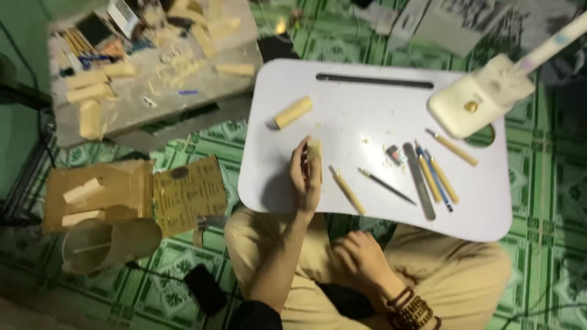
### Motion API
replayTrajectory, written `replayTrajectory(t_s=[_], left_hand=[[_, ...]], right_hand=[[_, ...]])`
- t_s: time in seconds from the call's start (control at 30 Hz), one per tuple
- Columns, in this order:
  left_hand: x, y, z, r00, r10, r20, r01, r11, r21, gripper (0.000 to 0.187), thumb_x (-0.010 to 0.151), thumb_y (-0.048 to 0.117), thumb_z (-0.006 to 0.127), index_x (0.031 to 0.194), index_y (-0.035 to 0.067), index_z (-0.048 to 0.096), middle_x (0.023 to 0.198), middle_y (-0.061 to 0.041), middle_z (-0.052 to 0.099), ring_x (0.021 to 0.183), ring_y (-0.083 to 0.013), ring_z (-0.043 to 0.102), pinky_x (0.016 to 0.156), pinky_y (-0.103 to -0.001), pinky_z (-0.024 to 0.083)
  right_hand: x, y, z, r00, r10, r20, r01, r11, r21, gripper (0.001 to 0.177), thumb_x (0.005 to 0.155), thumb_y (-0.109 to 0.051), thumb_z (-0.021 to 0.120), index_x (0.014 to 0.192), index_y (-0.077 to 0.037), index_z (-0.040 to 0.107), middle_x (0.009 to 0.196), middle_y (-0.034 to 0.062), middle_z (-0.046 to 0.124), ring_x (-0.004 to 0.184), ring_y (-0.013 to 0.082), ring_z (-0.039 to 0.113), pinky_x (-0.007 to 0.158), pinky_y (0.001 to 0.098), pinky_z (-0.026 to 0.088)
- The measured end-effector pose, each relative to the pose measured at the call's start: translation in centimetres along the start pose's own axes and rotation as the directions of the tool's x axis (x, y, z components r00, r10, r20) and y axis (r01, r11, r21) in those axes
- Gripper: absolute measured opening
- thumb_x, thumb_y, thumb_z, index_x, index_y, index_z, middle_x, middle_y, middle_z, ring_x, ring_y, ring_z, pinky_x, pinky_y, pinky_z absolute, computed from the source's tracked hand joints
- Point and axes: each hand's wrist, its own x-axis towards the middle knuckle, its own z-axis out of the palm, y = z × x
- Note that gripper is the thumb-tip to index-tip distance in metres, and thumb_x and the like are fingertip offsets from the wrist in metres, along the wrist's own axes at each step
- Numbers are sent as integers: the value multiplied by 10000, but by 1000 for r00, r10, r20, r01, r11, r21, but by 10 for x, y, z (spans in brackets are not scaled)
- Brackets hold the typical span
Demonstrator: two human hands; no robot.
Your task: Carving a small wooden cylinder using a knife and marking it with a pencil
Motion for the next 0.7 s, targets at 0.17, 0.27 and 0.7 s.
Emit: replayTrajectory(t_s=[0.17, 0.27, 0.7], left_hand=[[2, -2, 5, 997, -79, -20, 78, 997, -22, 442, 978, 217, 552, 1376, 27, 585, 1308, -114, 641, 1102, -209, 596, 874, -322, 551], [1, -12, 4, 996, -91, -24, 89, 994, -69, 456, 976, 234, 572, 1389, 41, 588, 1184, -108, 662, 1008, -177, 625, 824, -291, 535], [-1, -11, 1, 971, -238, -1, 238, 971, -6, 534, 983, 302, 605, 1429, 12, 553, 1319, -266, 594, 1138, -364, 627, 998, -522, 483]], right_hand=[[-17, 86, 103, 346, 657, 670, -922, 372, 112, 269, 957, -274, 516, 884, -86, 694, 834, 67, 713, 739, 164, 564, 705, 396, 482], [70, 25, 45, 225, 626, 747, -965, 252, 80, 687, 979, -681, 361, 1200, -129, 705, 1232, 105, 752, 1029, 175, 689, 867, 339, 528], [98, 30, 73, 229, 695, 682, -962, 271, 47, 605, 986, -570, 347, 1237, -59, 551, 1128, 155, 525, 1032, 280, 498, 888, 413, 393]])
